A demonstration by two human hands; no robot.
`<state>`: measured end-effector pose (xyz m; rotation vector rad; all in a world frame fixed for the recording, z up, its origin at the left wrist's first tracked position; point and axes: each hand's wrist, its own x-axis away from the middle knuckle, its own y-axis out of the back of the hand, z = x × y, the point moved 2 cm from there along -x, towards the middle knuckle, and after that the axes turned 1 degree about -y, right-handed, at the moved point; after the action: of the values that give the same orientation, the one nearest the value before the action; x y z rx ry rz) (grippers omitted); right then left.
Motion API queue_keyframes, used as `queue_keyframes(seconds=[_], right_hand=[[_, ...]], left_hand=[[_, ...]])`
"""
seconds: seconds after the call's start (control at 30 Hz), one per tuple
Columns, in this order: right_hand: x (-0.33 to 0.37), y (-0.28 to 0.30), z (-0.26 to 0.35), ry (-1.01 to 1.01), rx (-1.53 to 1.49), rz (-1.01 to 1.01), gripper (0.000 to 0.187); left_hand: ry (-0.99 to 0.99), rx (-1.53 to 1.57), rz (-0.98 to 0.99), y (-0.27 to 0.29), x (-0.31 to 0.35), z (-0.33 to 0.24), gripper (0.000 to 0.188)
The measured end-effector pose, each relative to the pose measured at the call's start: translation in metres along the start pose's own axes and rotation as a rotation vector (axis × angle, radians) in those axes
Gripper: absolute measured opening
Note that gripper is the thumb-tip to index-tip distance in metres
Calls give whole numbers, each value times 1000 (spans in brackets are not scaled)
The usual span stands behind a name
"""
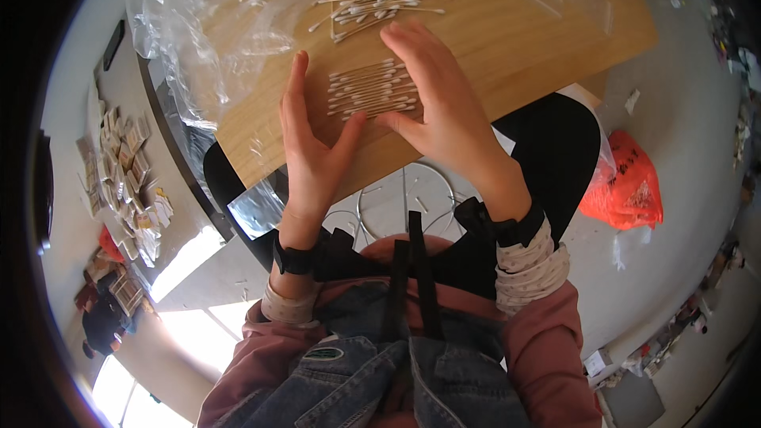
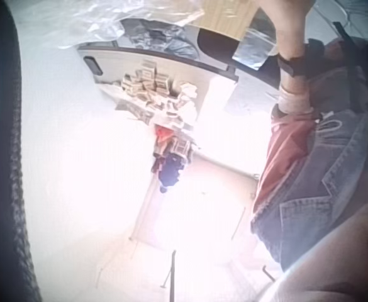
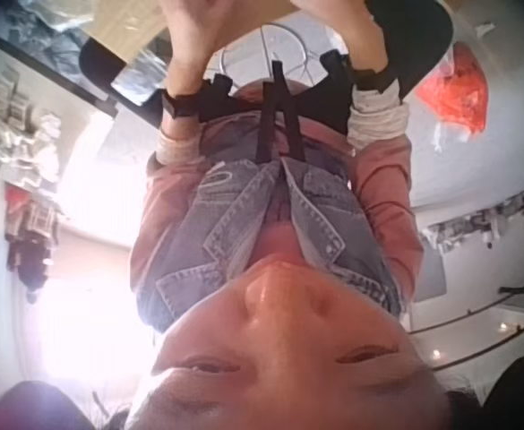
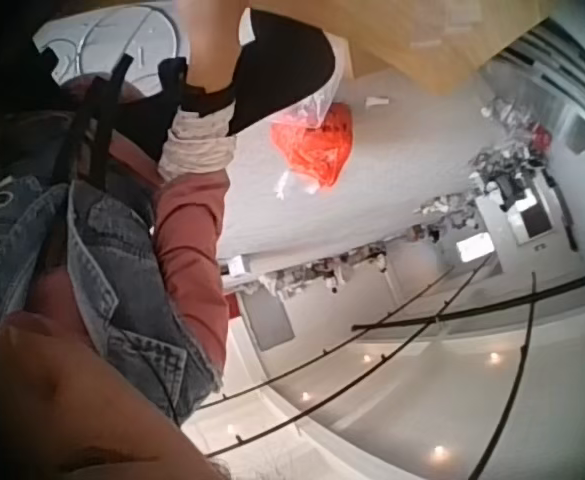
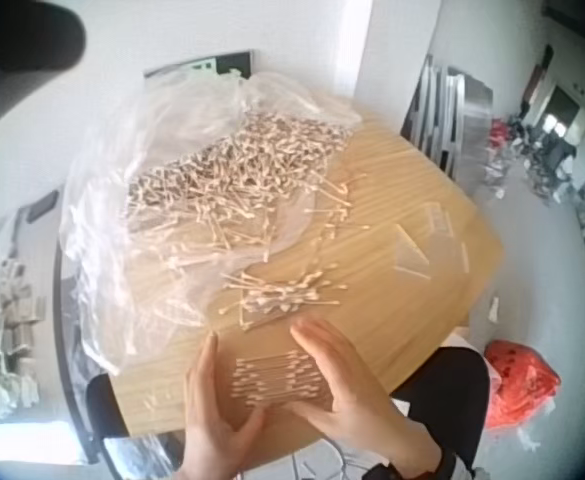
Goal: Arranging and packaging cotton swabs into small boxes.
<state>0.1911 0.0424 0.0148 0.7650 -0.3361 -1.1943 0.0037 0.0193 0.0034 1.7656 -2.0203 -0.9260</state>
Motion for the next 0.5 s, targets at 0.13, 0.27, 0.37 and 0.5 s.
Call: queue_keyframes(seconds=[0.13,0.27,0.37,0.5], right_hand=[[4,-12,-3,-186,-547,-345,57],[-6,-33,7,-177,-794,-503,51],[-8,-30,9,-177,-791,-500,52],[-8,-31,8,-214,-731,-483,58]], left_hand=[[204,714,-229,-10,-4,-13,69],[204,878,-348,-28,-9,-26,62],[220,856,-418,-26,-11,-22,62],[222,905,-446,-35,-19,-25,62]])
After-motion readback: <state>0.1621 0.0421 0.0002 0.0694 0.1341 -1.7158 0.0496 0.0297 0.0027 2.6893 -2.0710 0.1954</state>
